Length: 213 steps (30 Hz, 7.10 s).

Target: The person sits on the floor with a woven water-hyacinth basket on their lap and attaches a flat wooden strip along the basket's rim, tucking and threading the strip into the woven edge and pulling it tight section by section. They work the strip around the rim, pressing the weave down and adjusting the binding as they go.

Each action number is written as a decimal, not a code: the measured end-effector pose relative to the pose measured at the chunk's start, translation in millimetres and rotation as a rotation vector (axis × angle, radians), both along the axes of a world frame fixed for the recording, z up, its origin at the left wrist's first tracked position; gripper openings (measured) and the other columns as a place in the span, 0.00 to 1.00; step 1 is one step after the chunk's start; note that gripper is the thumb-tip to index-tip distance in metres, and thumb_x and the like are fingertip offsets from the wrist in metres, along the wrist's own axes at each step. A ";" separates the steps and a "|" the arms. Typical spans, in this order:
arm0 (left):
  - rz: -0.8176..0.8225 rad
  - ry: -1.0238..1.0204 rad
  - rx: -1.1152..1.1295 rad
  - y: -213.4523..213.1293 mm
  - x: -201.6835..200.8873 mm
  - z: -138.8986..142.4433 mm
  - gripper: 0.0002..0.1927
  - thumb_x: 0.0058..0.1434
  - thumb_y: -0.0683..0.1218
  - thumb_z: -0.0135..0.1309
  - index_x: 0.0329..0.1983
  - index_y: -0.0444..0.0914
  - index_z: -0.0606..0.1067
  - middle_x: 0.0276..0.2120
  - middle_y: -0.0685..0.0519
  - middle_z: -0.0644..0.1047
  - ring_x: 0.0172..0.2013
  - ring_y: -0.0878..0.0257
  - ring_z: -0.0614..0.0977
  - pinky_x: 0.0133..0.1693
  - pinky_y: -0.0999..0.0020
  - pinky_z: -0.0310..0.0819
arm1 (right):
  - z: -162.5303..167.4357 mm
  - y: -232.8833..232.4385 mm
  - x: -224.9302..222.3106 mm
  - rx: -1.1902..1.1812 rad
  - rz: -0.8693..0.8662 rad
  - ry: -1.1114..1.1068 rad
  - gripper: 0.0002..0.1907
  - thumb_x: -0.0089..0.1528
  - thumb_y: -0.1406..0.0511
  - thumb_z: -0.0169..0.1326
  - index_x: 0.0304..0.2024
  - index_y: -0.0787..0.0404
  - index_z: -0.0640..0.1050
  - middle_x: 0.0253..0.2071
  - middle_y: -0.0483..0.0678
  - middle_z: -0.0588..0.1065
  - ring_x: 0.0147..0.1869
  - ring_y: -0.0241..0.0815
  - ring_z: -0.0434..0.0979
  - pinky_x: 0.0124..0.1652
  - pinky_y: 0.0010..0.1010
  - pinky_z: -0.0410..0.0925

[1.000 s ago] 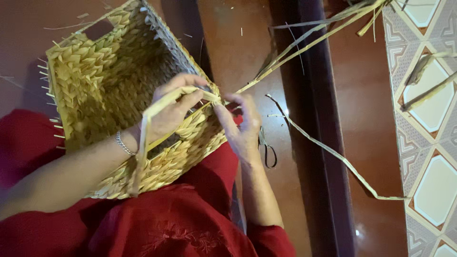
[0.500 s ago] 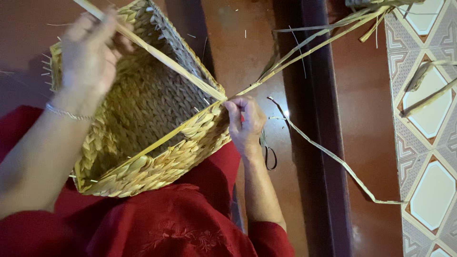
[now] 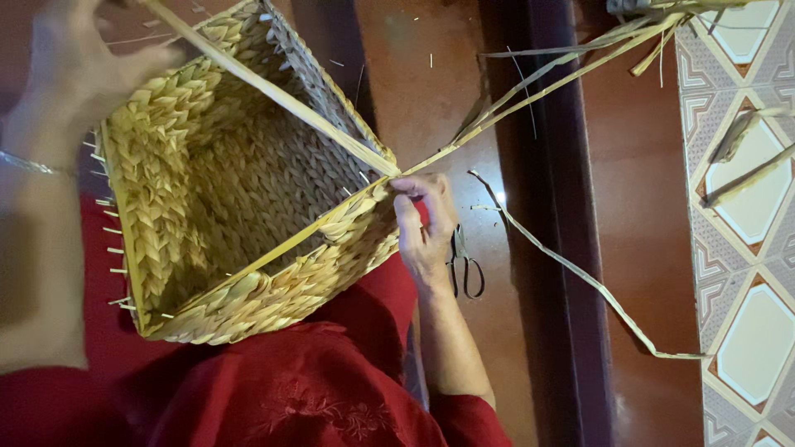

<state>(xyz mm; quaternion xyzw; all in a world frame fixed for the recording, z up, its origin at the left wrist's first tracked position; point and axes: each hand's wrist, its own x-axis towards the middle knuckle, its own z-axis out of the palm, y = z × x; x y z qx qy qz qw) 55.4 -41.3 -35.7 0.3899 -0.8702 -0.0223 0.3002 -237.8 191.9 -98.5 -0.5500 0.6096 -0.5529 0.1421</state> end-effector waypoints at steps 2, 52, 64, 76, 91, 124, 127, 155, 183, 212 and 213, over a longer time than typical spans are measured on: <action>0.079 -0.108 -0.092 6.1 9.9 -1.6 0.15 0.69 0.45 0.61 0.54 0.33 0.75 0.46 0.42 0.78 0.44 0.51 0.83 0.43 0.61 0.80 | 0.5 -3.2 3.1 0.039 -0.014 -0.050 0.05 0.63 0.74 0.58 0.40 0.63 0.75 0.40 0.45 0.71 0.42 0.36 0.71 0.44 0.26 0.67; -0.300 0.637 1.588 87.9 -149.9 -7.0 0.16 0.54 0.34 0.64 0.44 0.33 0.74 0.38 0.48 0.79 0.37 0.63 0.82 0.40 0.68 0.80 | -8.3 -7.6 16.3 0.063 -0.079 -0.274 0.12 0.60 0.76 0.62 0.35 0.63 0.70 0.41 0.44 0.67 0.40 0.31 0.70 0.42 0.23 0.67; -0.368 0.711 1.642 89.9 -150.7 -12.2 0.17 0.51 0.35 0.66 0.43 0.34 0.74 0.39 0.51 0.79 0.40 0.63 0.83 0.43 0.70 0.81 | 1.9 -6.1 19.1 0.054 -0.063 -0.222 0.11 0.60 0.76 0.61 0.38 0.63 0.71 0.42 0.44 0.68 0.41 0.32 0.70 0.42 0.24 0.67; -0.352 0.737 1.527 98.3 -145.0 -10.0 0.12 0.55 0.39 0.67 0.40 0.32 0.79 0.37 0.49 0.82 0.38 0.64 0.83 0.43 0.69 0.80 | 23.0 -0.4 19.7 0.049 -0.044 0.096 0.12 0.59 0.75 0.64 0.44 0.62 0.78 0.44 0.49 0.72 0.50 0.43 0.73 0.50 0.31 0.69; -0.550 0.670 1.364 106.1 -135.8 -49.3 0.20 0.63 0.37 0.59 0.58 0.35 0.72 0.42 0.54 0.76 0.42 0.69 0.79 0.49 0.71 0.80 | 26.8 82.3 -6.9 0.234 0.141 0.454 0.11 0.55 0.75 0.60 0.38 0.61 0.74 0.52 0.57 0.70 0.54 0.56 0.70 0.49 0.43 0.68; -0.590 0.348 0.829 123.9 -126.7 -28.3 0.12 0.59 0.39 0.57 0.46 0.34 0.72 0.39 0.50 0.76 0.38 0.65 0.81 0.42 0.69 0.77 | -59.6 222.0 2.3 0.943 0.341 0.677 0.10 0.59 0.63 0.56 0.42 0.58 0.75 0.37 0.55 0.77 0.47 0.59 0.73 0.42 0.54 0.68; -0.520 0.285 0.864 125.4 -127.8 -30.1 0.13 0.57 0.39 0.57 0.45 0.33 0.72 0.35 0.50 0.77 0.32 0.64 0.81 0.36 0.69 0.77 | -72.6 233.0 3.2 1.020 0.341 0.734 0.08 0.61 0.63 0.52 0.42 0.56 0.75 0.38 0.54 0.77 0.52 0.60 0.72 0.47 0.57 0.67; -0.453 0.049 0.259 165.6 -131.3 -25.8 0.13 0.60 0.39 0.54 0.47 0.34 0.69 0.32 0.41 0.78 0.35 0.44 0.84 0.32 0.54 0.79 | -45.7 75.7 18.4 0.391 0.025 -0.042 0.14 0.69 0.64 0.53 0.30 0.64 0.75 0.19 0.46 0.71 0.21 0.30 0.68 0.22 0.31 0.64; -0.602 -0.040 -0.013 152.6 -140.1 -1.1 0.20 0.48 0.44 0.60 0.46 0.37 0.77 0.43 0.47 0.69 0.45 0.53 0.71 0.41 0.57 0.68 | -52.3 81.7 41.3 0.321 0.008 -0.254 0.18 0.71 0.65 0.54 0.27 0.63 0.68 0.21 0.41 0.64 0.27 0.29 0.60 0.25 0.26 0.60; 0.018 0.380 1.280 136.1 -112.1 -24.8 0.13 0.70 0.50 0.55 0.40 0.37 0.82 0.32 0.41 0.78 0.30 0.63 0.75 0.34 0.61 0.72 | 22.7 10.1 -5.2 0.157 0.171 -0.043 0.16 0.70 0.66 0.52 0.59 0.63 0.76 0.60 0.53 0.74 0.65 0.45 0.73 0.60 0.34 0.68; -0.051 0.563 1.396 131.9 -110.7 -24.5 0.11 0.68 0.48 0.55 0.39 0.36 0.81 0.34 0.42 0.79 0.32 0.63 0.79 0.36 0.63 0.76 | 20.9 6.8 -4.3 0.163 0.173 -0.051 0.15 0.70 0.66 0.53 0.59 0.61 0.77 0.60 0.52 0.75 0.65 0.45 0.74 0.61 0.33 0.69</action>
